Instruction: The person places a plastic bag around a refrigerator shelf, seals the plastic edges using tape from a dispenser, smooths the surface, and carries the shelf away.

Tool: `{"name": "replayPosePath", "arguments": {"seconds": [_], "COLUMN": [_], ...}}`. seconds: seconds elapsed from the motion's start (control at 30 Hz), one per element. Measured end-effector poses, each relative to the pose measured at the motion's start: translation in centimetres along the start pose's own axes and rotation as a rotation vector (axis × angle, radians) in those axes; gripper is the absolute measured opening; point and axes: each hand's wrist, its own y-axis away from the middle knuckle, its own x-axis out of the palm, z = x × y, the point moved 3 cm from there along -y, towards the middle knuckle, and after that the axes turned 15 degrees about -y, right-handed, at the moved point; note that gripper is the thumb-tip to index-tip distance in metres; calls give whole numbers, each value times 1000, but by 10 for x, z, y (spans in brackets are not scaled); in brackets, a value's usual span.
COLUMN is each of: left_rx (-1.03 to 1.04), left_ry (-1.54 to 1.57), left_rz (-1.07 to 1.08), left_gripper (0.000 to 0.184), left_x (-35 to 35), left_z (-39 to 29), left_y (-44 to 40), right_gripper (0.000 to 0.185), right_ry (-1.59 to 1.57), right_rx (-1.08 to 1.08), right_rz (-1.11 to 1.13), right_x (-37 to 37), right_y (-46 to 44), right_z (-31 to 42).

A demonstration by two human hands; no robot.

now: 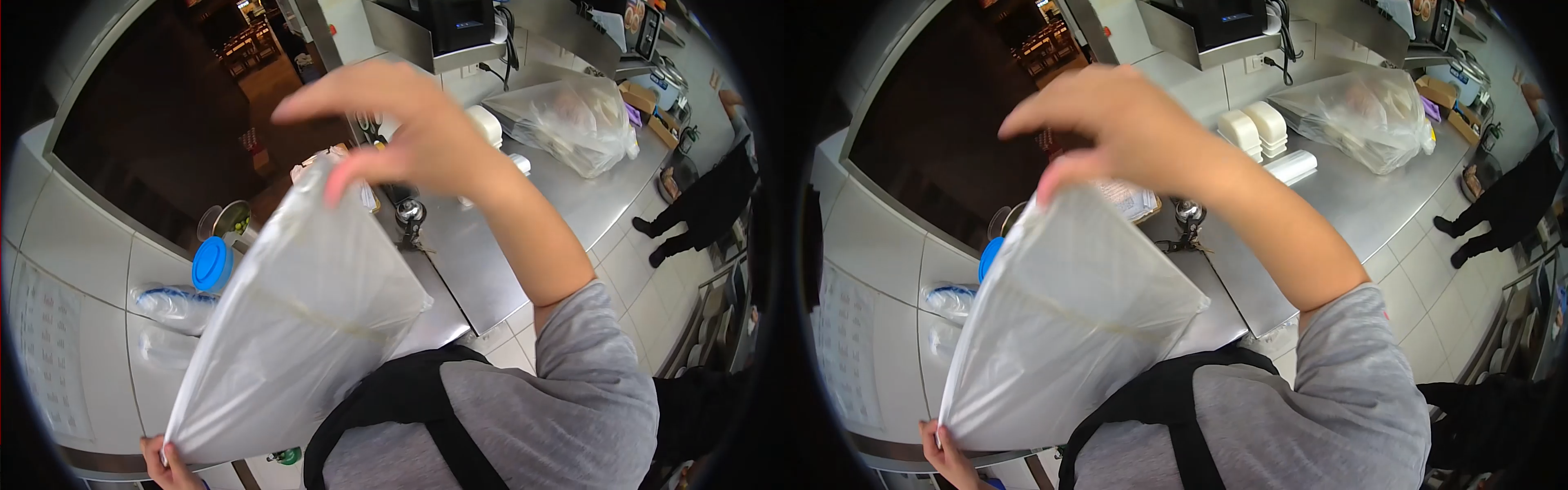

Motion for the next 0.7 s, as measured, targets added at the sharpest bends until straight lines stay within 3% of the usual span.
{"name": "replayPosePath", "arguments": {"seconds": [0.07, 0.13, 0.2, 0.33, 0.47, 0.53, 0.63, 0.7], "left_rx": [57, -63, -90, -77, -160, -44, -40, -47], "left_ry": [-21, 28, 6, -57, 112, 112, 127, 129], "left_rz": [-35, -60, -67, -104, -115, -67, -42, -24], "left_gripper": [19, 19, 18, 13, 13, 22, 24, 24], "left_x": [-6, -13, -17, -23, -22, -19, -20, -19], "left_z": [3, 4, -9, -26, -18, -26, -32, -31], "left_y": [9, 20, 26, 35, 44, 42, 42, 42], "right_gripper": [22, 19, 26, 39, 53, 61, 52, 50], "right_ry": [-215, -170, 49, 344, 538, 673, 411, 278], "right_rx": [329, 655, 994, 1417, 1596, 1605, 1728, 1813], "right_rz": [-396, -646, -540, -175, -123, -125, -111, -139], "right_x": [-26, -35, -19, 26, 31, 28, 33, 37], "right_y": [36, 109, 201, 306, 304, 301, 356, 359], "right_z": [-30, -94, -170, -228, -246, -257, -328, -334]}}
